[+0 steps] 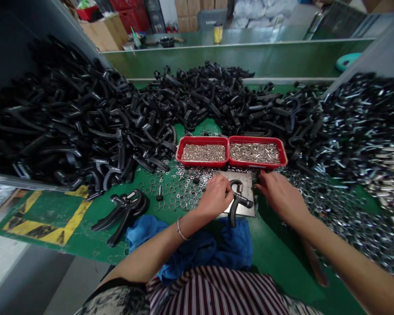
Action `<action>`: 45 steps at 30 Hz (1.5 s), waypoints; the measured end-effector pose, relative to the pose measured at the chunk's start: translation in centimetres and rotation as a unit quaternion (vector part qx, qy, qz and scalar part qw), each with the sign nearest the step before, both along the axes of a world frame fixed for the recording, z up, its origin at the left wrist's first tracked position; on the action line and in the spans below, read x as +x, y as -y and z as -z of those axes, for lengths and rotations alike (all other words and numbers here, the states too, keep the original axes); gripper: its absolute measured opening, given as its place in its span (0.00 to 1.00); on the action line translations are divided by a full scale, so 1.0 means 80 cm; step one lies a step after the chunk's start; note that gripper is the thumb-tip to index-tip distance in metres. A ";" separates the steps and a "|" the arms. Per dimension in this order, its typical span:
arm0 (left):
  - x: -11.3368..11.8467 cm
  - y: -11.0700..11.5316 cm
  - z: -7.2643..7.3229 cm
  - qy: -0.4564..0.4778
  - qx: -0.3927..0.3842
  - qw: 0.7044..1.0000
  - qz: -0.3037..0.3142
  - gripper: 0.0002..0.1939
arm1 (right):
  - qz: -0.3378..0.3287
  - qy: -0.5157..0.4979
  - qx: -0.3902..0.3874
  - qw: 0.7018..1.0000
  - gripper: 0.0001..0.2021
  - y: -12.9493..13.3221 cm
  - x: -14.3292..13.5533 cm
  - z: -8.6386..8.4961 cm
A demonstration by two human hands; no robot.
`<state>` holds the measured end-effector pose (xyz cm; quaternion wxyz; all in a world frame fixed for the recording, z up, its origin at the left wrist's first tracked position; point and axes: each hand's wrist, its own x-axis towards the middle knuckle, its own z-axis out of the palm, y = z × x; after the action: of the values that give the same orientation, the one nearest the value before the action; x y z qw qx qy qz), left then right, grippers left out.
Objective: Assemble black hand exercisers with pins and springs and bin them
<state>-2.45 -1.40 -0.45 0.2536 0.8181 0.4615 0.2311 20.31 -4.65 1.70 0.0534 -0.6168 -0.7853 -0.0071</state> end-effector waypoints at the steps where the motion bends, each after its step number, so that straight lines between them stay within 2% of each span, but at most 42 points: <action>1: 0.000 0.000 0.000 -0.014 0.006 1.000 0.003 0.06 | 0.034 0.020 0.009 0.999 0.14 0.012 0.012 0.000; 4: 0.000 -0.002 -0.007 -0.087 0.039 0.995 0.031 0.06 | 0.088 0.084 -0.002 0.993 0.15 0.043 0.042 0.007; 8: 0.010 -0.016 -0.025 -0.199 0.115 0.959 0.169 0.12 | 0.086 0.102 -0.038 0.990 0.12 0.053 0.063 0.022; 11: 0.019 -0.025 -0.037 -0.231 0.156 0.924 0.263 0.13 | 0.091 0.035 -0.039 0.994 0.12 0.044 0.070 0.024; 13: 0.022 -0.023 -0.039 -0.244 0.169 0.911 0.286 0.13 | 0.103 -0.067 -0.031 0.992 0.11 0.041 0.070 0.016; 15: 0.022 -0.009 -0.036 -0.255 0.165 0.917 0.258 0.13 | 0.118 -0.189 -0.064 0.973 0.14 0.042 0.065 0.005; 18: 0.022 0.026 -0.025 -0.258 0.141 0.947 0.127 0.15 | 0.109 -0.290 -0.129 0.942 0.21 0.049 0.047 -0.013; 21: 0.024 0.058 -0.013 -0.251 0.122 0.960 0.023 0.26 | 0.060 -0.276 -0.078 0.956 0.21 0.052 0.026 -0.020; 23: 0.029 0.069 -0.008 -0.257 0.115 0.959 -0.009 0.25 | 0.026 -0.240 -0.058 0.969 0.21 0.048 0.016 -0.019; 25: 0.033 0.071 -0.006 -0.265 0.106 0.958 -0.029 0.22 | -0.003 -0.209 -0.085 0.974 0.20 0.042 0.014 -0.016; 27: 0.033 0.067 -0.008 -0.262 0.091 0.960 -0.036 0.20 | -0.011 -0.204 -0.129 0.970 0.21 0.037 0.021 -0.013; 29: 0.027 0.061 -0.010 -0.245 0.075 0.966 -0.022 0.17 | 0.017 -0.228 -0.158 0.961 0.22 0.040 0.035 -0.013; 32: 0.010 0.050 -0.011 -0.194 0.059 0.979 0.016 0.16 | 0.073 -0.257 -0.177 0.947 0.24 0.063 0.058 -0.012; 34: -0.001 0.042 -0.007 -0.140 0.042 0.989 0.027 0.21 | 0.076 -0.271 -0.188 0.941 0.25 0.084 0.065 -0.011; 38: -0.011 0.032 0.009 -0.044 0.013 0.999 0.019 0.30 | 0.039 -0.295 -0.223 0.929 0.25 0.116 0.048 -0.002; 41: -0.013 0.029 0.017 -0.012 0.008 1.000 -0.008 0.32 | 0.037 -0.298 -0.213 0.930 0.25 0.117 0.030 0.002; 45: -0.014 0.029 0.019 0.018 -0.003 1.000 -0.012 0.35 | 0.021 -0.290 -0.186 0.939 0.23 0.103 0.021 -0.017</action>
<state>-3.61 -3.72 -1.94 0.2614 0.8074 0.4675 0.2475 21.96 -12.89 3.10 0.1632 -0.6075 -0.7099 0.3168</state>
